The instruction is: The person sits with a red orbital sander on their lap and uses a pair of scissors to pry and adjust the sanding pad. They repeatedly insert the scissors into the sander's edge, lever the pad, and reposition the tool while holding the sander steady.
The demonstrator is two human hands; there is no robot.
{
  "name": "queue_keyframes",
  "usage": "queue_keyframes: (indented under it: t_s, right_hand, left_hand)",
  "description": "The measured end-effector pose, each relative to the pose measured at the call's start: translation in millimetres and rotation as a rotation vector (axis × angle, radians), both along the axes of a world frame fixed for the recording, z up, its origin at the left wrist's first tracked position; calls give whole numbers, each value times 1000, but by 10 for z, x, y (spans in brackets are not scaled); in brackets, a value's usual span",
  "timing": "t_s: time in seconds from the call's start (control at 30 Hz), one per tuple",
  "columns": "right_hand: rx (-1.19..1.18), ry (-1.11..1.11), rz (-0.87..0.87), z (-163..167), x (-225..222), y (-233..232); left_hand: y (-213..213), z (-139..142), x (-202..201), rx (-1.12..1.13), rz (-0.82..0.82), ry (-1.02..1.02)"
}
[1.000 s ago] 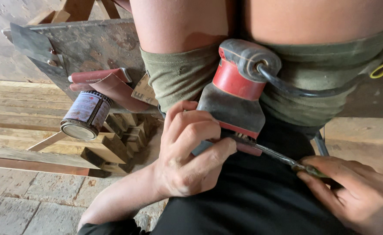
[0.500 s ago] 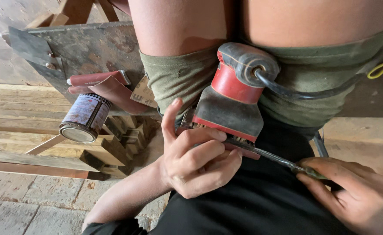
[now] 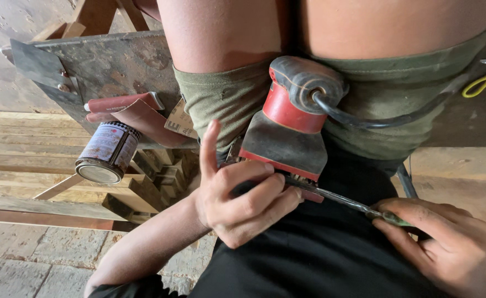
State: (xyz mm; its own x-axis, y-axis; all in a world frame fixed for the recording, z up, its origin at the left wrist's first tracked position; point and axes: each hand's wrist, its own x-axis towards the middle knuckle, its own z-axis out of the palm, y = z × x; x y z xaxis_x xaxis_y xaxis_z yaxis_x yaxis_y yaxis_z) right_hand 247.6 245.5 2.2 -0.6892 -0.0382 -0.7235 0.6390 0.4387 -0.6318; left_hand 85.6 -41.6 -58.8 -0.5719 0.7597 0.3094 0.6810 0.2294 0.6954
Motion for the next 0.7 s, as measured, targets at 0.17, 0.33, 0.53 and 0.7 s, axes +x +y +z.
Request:
queue_keyframes:
  t_s: [0.17, 0.33, 0.53, 0.7]
  right_hand:
    - [0, -13, 35, -15, 16, 36]
    - [30, -37, 50, -24, 11, 52]
    - [42, -36, 8, 16, -17, 31]
    - [65, -41, 47, 24, -39, 34]
  left_hand:
    - [149, -72, 48, 67, 131, 81]
    - [181, 72, -39, 17, 109, -25]
    - [210, 288, -298, -67, -1, -251]
    - [211, 299, -349, -59, -33, -306]
